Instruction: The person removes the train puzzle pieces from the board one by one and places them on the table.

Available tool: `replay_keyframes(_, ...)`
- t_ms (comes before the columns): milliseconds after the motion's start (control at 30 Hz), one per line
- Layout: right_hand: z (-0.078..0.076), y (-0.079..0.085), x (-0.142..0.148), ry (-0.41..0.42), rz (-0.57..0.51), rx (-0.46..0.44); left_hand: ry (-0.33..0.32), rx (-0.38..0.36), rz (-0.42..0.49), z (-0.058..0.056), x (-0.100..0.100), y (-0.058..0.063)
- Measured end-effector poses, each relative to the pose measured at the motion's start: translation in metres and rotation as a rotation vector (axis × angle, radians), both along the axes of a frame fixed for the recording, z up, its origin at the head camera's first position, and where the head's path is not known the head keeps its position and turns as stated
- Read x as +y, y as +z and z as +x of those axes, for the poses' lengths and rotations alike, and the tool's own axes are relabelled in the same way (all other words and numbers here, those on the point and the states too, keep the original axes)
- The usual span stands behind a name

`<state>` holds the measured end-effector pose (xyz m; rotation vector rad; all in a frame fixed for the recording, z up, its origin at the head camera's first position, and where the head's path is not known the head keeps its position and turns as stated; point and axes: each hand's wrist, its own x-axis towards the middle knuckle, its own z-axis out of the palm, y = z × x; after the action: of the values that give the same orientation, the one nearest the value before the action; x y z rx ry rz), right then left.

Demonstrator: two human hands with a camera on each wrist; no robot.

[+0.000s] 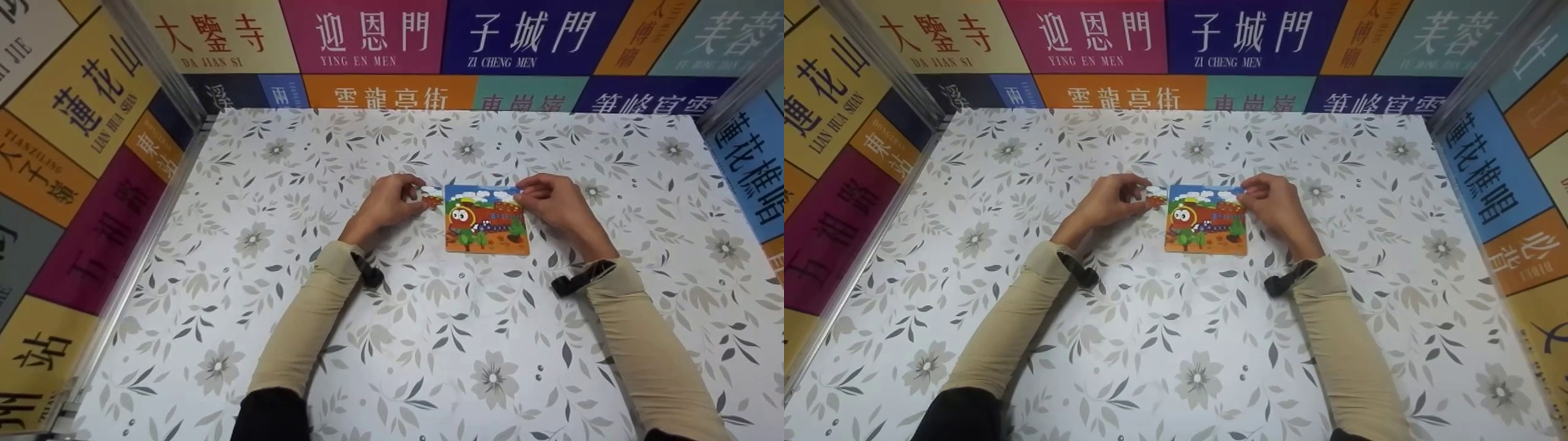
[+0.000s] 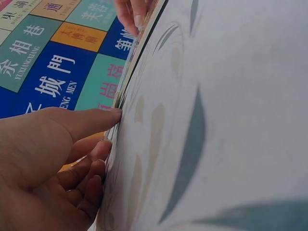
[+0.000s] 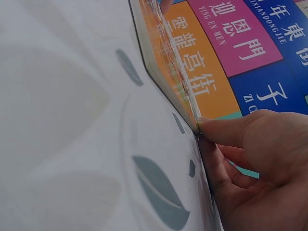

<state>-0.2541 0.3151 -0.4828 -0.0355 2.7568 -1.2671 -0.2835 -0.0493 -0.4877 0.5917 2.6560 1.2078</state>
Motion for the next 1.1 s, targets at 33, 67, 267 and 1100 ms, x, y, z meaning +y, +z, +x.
replay_keyframes(33, 0.000, 0.000, 0.000, 0.000, 0.000, -0.001, 0.000, -0.001, -0.001, 0.000, 0.000, 0.000)
replay_keyframes(67, 0.000, 0.000, 0.000, 0.001, 0.001, 0.001, 0.000, -0.001, -0.001, 0.000, 0.000, 0.000)
replay_keyframes(267, 0.001, -0.001, 0.001, 0.006, -0.002, 0.011, -0.023, 0.004, 0.013, -0.001, -0.002, 0.000)
replay_keyframes(1100, 0.002, -0.001, 0.000, 0.001, -0.001, 0.004, -0.281, 0.059, -0.068, 0.010, 0.044, 0.015)
